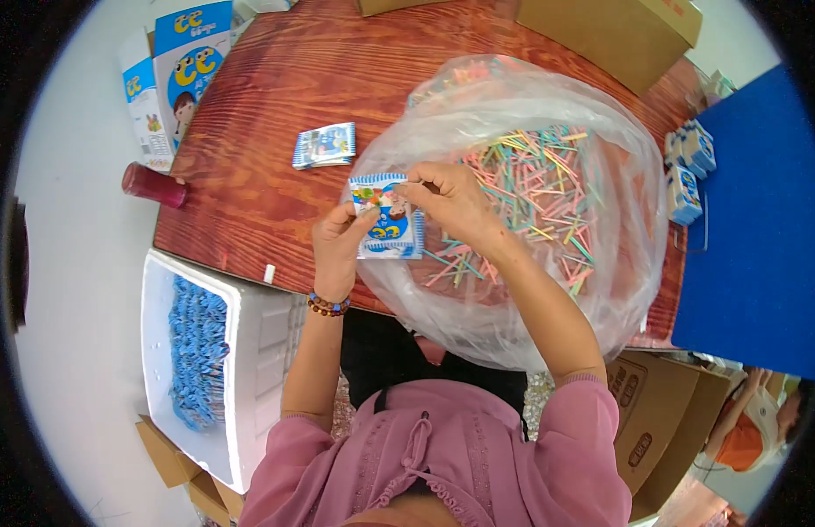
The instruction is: Package small plastic toy components into bags and organize them into storage bins.
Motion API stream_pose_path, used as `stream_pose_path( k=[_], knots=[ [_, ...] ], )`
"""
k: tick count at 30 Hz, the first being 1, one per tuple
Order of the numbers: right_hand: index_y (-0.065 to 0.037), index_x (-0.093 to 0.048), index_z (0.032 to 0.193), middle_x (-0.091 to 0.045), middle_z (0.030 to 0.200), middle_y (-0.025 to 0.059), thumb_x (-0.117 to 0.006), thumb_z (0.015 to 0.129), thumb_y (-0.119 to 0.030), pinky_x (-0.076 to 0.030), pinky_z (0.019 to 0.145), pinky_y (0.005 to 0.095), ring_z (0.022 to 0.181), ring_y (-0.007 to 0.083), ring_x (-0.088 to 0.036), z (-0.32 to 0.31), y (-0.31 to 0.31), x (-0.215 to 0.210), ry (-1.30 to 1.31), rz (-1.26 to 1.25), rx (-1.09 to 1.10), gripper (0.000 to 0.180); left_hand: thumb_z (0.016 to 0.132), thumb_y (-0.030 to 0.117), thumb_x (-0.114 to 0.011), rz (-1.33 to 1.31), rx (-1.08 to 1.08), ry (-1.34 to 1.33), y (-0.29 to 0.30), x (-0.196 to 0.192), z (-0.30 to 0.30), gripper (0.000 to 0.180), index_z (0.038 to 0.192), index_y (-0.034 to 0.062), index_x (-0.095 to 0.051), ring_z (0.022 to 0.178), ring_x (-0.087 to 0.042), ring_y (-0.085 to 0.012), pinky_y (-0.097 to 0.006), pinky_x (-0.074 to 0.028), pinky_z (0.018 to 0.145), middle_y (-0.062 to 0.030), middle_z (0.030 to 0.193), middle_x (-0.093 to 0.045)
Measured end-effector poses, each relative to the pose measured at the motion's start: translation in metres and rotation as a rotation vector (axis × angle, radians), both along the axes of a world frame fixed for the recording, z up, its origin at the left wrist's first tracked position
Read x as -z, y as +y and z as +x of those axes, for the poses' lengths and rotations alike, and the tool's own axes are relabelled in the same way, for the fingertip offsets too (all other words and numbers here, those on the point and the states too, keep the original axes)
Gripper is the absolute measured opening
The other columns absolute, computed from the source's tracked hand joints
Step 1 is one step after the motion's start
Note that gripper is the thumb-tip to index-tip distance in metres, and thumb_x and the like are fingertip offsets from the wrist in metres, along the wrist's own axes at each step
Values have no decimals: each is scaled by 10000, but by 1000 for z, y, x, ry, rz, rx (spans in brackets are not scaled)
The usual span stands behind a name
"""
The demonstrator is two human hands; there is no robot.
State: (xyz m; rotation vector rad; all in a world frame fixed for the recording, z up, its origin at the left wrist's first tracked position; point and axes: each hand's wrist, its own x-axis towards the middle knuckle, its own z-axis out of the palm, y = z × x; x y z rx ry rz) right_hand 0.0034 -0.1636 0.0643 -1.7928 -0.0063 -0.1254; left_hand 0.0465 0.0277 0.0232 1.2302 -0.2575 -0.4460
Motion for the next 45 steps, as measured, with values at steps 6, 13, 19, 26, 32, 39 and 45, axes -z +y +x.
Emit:
stream_pose_path(
  k=[6, 13, 19, 26, 32, 39, 45],
  knots=[
    [-16, -675, 923, -666, 784, 24, -576, 937, -166, -450, 594, 222, 690, 72, -597, 7, 17, 5, 11, -123, -1, 180, 887, 88, -659, 250, -234, -68, 58, 23, 82, 137, 948, -28, -699, 719, -558, -18, -198, -444, 606, 28, 837, -661],
    [16, -652, 896, -608, 763, 43, -602, 909, -142, -441, 618, 264, 683, 109, -559, -23, -18, 27, 76, -285, 59, 166, 847, 236, -716, 854, -267, -375, 43, 45, 133, 267, 888, -25, -676, 649, -580, -66, -255, -451, 573, -19, 704, -648],
    [-45, -622, 1001, -611, 884, 92, -714, 785, -216, -461, 713, 333, 795, 225, -599, 1, 12, 37, 41, -426, 3, 291, 841, 249, -705, 863, -583, -674, 43, 52, 113, 319, 1014, -11, -640, 848, -601, -275, -375, -468, 742, -148, 919, -642],
    [-64, -615, 902, -638, 893, 111, -701, 770, -213, -474, 709, 370, 817, 273, -639, 7, 8, 51, 123, -523, 31, 218, 766, 214, -750, 850, -178, -774, 21, 30, 18, 437, 1153, 71, -604, 1059, -486, -302, -414, -357, 938, -122, 1097, -556],
    [-75, -601, 835, -616, 803, 68, -686, 787, -212, -466, 641, 398, 723, 251, -622, 5, 19, 53, 39, -542, 128, 168, 689, 150, -793, 914, -105, -830, 23, 35, 23, 389, 1008, 69, -584, 995, -466, -271, -403, -356, 864, -83, 971, -536],
    [-74, -596, 914, -592, 815, 79, -682, 799, -202, -478, 660, 374, 748, 266, -610, 10, 17, 54, -285, -587, 204, 192, 717, 83, -765, 813, -184, -876, 21, 35, 14, 308, 956, 55, -574, 856, -510, -270, -385, -362, 792, -79, 879, -562],
    [-75, -602, 1059, -627, 843, 92, -708, 783, -214, -480, 687, 346, 760, 244, -614, 9, 15, 45, -139, -315, 237, 327, 728, 118, -764, 808, -193, -1110, 28, 23, 19, 185, 859, 66, -645, 945, -552, -237, -362, -344, 842, -65, 928, -628]
  ],
)
